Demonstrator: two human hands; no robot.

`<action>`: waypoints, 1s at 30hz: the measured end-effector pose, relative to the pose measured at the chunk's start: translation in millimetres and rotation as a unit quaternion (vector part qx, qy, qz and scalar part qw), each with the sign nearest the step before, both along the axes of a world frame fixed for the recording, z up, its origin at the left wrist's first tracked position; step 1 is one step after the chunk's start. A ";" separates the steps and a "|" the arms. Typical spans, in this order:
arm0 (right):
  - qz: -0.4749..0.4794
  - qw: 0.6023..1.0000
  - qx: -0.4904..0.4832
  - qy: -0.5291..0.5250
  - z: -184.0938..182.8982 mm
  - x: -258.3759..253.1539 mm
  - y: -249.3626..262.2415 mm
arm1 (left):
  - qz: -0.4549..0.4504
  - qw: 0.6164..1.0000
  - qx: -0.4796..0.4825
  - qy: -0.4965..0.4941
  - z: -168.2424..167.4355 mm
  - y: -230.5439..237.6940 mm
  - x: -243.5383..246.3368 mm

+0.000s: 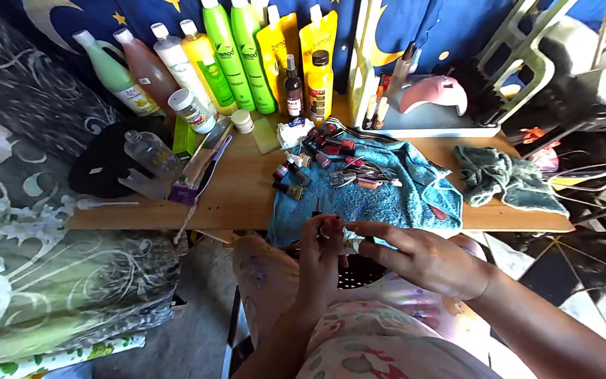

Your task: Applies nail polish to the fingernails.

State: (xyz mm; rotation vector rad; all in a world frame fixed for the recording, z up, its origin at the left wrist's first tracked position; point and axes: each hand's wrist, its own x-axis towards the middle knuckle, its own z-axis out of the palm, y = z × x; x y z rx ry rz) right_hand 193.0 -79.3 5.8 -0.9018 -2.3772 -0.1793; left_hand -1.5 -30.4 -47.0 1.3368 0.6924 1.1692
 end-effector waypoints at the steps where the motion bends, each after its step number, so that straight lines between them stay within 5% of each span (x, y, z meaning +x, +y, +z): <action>1: 0.006 1.000 -0.011 0.007 0.2 2.1 1.3 | -0.008 1.000 -0.010 0.003 1.9 0.4 -0.6; 10: 0.035 0.993 -0.022 0.108 -15.4 22.3 16.4 | -0.050 0.998 -0.041 0.014 5.1 10.2 0.5; 21: 0.084 0.985 -0.048 0.141 -12.0 16.3 14.8 | -0.186 0.962 -0.197 -0.034 10.9 21.0 -3.0; 30: -0.089 0.979 -0.123 0.139 -26.7 0.6 16.6 | -0.054 0.994 -0.090 0.029 -5.4 17.6 5.2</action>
